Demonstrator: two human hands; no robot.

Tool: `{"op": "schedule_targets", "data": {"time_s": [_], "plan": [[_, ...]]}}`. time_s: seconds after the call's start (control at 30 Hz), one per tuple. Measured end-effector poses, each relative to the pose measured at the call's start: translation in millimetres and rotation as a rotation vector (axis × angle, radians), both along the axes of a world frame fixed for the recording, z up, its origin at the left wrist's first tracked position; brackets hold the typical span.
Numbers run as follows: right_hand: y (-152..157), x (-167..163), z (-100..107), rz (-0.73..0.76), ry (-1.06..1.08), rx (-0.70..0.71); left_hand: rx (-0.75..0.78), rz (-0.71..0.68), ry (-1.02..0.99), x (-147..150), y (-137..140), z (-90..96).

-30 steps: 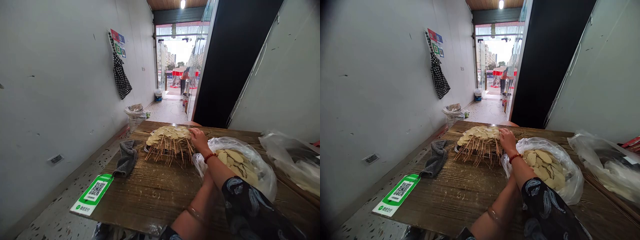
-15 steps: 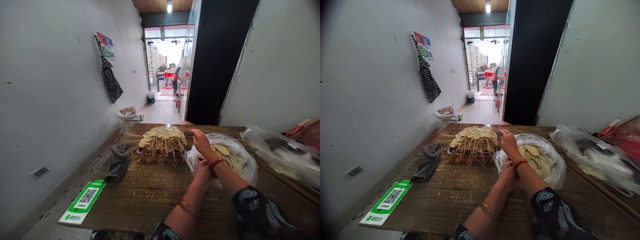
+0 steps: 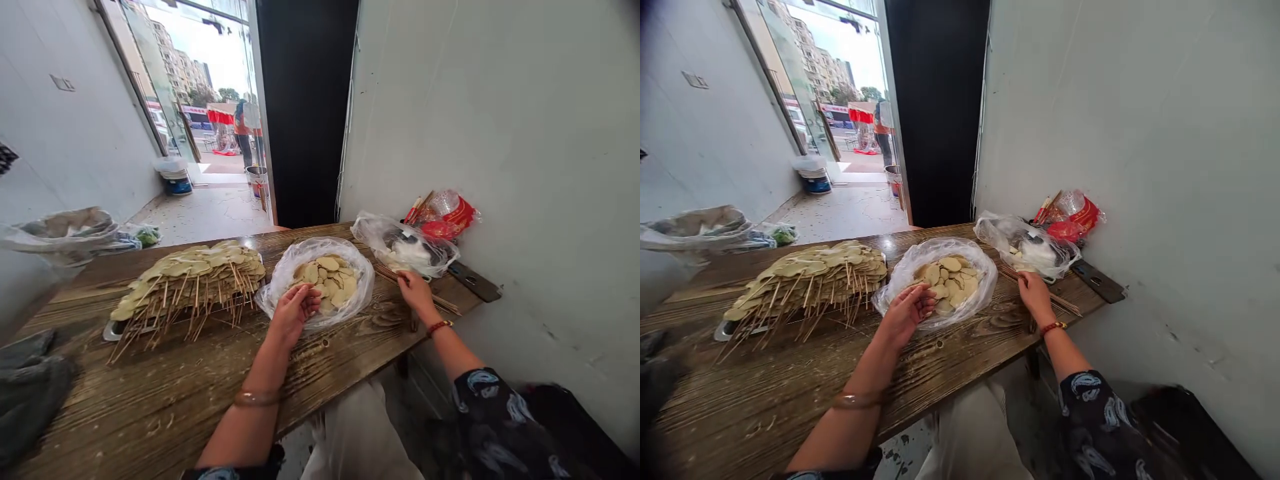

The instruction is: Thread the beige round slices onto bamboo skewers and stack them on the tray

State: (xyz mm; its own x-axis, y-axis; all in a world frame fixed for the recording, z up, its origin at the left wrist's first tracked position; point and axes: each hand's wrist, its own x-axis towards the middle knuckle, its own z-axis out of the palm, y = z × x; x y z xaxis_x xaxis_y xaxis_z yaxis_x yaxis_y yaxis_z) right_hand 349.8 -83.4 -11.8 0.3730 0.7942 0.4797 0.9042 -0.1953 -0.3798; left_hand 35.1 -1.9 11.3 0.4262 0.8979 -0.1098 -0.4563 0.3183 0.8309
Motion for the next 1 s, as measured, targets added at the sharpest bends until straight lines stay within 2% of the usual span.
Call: {"op": "schedule_targets", "data": {"time_s": [0.07, 0.17, 0.37, 0.6, 0.8, 1.0], "plan": [[-12, 22, -10, -0.043, -0.021, -0.048, 0.022, 0.004, 0.013, 0, -2, 2.2], [-21, 36, -24, -0.087, -0.064, -0.112, 0.046, -0.003, 0.039, 1, -4, 3.9], [-22, 35, -36, -0.164, -0.147, -0.185, 0.046, -0.006, 0.091, 0, -3, 6.6], [-19, 34, -40, -0.154, -0.247, -0.263, 0.068, 0.041, 0.087, -4, -2, 5.9], [-18, 39, -48, -0.151, -0.316, -0.270, 0.067, 0.073, 0.057, -7, 1, -1.2], [-21, 37, -51, -0.232, -0.318, -0.203, 0.063, 0.100, 0.047, -9, 5, -4.7]]}}
